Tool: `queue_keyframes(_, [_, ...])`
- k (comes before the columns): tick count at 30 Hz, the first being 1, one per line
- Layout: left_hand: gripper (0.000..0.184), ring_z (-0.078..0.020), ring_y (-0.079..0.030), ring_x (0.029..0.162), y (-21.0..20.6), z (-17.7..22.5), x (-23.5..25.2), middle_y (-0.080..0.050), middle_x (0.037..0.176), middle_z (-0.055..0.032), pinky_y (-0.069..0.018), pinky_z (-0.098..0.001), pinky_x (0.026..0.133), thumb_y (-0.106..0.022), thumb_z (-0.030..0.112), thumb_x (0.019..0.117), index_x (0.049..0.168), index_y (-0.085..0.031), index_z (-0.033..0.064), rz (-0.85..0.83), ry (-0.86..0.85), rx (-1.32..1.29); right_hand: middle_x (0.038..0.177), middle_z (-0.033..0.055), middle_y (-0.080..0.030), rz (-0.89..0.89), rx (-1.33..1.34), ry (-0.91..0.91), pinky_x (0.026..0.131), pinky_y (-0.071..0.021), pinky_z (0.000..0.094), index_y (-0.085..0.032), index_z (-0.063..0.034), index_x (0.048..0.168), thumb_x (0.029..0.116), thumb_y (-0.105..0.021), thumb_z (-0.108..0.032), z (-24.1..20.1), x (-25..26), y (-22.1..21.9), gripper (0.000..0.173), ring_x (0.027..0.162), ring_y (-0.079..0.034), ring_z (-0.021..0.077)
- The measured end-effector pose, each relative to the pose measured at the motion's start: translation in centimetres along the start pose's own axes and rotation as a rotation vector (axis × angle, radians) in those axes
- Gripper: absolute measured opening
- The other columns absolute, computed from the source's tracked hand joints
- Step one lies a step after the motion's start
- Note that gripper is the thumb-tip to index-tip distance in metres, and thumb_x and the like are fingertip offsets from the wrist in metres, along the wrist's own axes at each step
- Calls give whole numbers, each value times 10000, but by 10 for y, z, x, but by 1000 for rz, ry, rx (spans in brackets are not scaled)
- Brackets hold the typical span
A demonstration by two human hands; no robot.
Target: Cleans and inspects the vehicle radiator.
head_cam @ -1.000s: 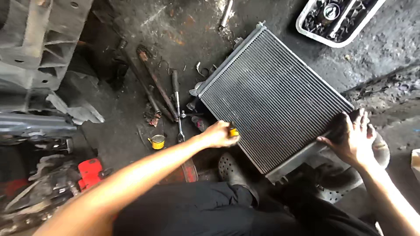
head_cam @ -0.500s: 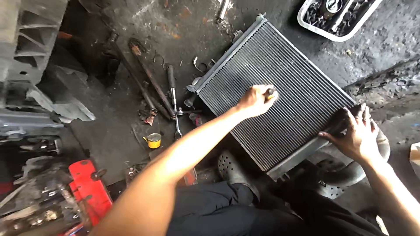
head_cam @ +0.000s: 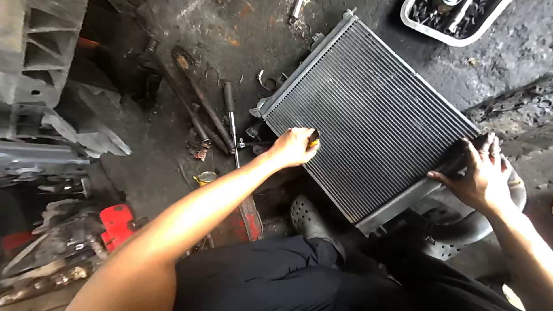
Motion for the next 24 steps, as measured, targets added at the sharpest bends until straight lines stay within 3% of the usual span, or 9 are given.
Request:
queue_keyframes(3, [205, -264, -689, 712, 1, -2, -15, -678, 789, -131, -584, -465, 666, -672, 208, 909, 894, -694, 4, -88, 21, 55, 1677, 302, -114, 16, 5, 8, 1194, -127, 701, -309, -52, 1600, 678, -760, -745, 1, 1, -1, 1238, 1565, -97, 458])
queue_keyframes(6, [177, -318, -685, 807, 16, 1, -40, -674, 820, -137, -558, -540, 732, -694, 189, 930, 980, -694, 20, -754, 195, 151, 1675, 298, -134, 22, -3, 20, 1195, -133, 701, -314, -55, 1597, 688, -758, -742, 3, 0, -3, 1223, 1566, -103, 453])
queue_keyframes(8, [217, -354, -679, 906, 21, 1, -49, -677, 905, -172, -538, -553, 801, -649, 200, 974, 1050, -676, -1, -901, 220, 175, 1677, 298, -122, 18, -3, 18, 1198, -129, 697, -306, -56, 1601, 682, -765, -742, 2, 1, -2, 1235, 1569, -94, 448])
queue_keyframes(12, [200, -219, -677, 699, 15, 11, -35, -673, 751, -88, -567, -453, 655, -677, 235, 930, 885, -698, 41, -311, 96, -28, 1669, 307, -141, 25, -24, 21, 1191, -133, 705, -311, -49, 1596, 685, -746, -753, 5, 1, -5, 1231, 1564, -106, 459])
queue_keyframes(14, [228, -180, -706, 750, -3, 21, -16, -720, 847, -85, -605, -401, 710, -660, 254, 947, 953, -735, 38, -65, -26, -79, 1668, 310, -141, 13, -28, 14, 1194, -124, 706, -308, -49, 1597, 690, -779, -719, 4, 1, -3, 1222, 1563, -97, 464])
queue_keyframes(16, [237, -204, -727, 836, -19, 33, -5, -739, 950, -113, -613, -401, 777, -659, 225, 951, 1040, -743, 21, -25, -80, -110, 1669, 311, -129, 0, -30, 7, 1189, -128, 713, -310, -39, 1593, 691, -809, -680, 1, 1, -1, 1214, 1559, -97, 476])
queue_keyframes(19, [160, -259, -679, 742, -21, 42, -14, -666, 803, -117, -574, -460, 675, -705, 169, 890, 938, -687, 17, -389, -32, -48, 1656, 322, -171, 8, -48, 16, 1191, -141, 707, -318, -34, 1589, 703, -793, -695, 2, 0, -1, 1203, 1558, -115, 475])
queue_keyframes(22, [232, -407, -679, 926, -10, 47, -32, -678, 921, -214, -533, -594, 808, -656, 163, 956, 1079, -658, -35, -1009, 105, 174, 1657, 319, -170, 13, -49, 23, 1200, -126, 701, -305, -32, 1595, 715, -768, -727, 4, -2, -3, 1213, 1561, -109, 468])
queue_keyframes(24, [269, -412, -673, 975, -1, 44, -41, -677, 977, -229, -524, -592, 854, -621, 190, 996, 1124, -646, -45, -1000, 148, 130, 1662, 315, -162, 22, -55, 29, 1201, -132, 697, -308, -27, 1593, 719, -751, -741, 3, -1, -3, 1212, 1560, -114, 470])
Point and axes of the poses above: each hand's wrist, its own x-axis towards the middle knuckle, its own y-axis out of the back of the hand, z = x × y, the point moved 1 cm from there along x, towards the middle knuckle
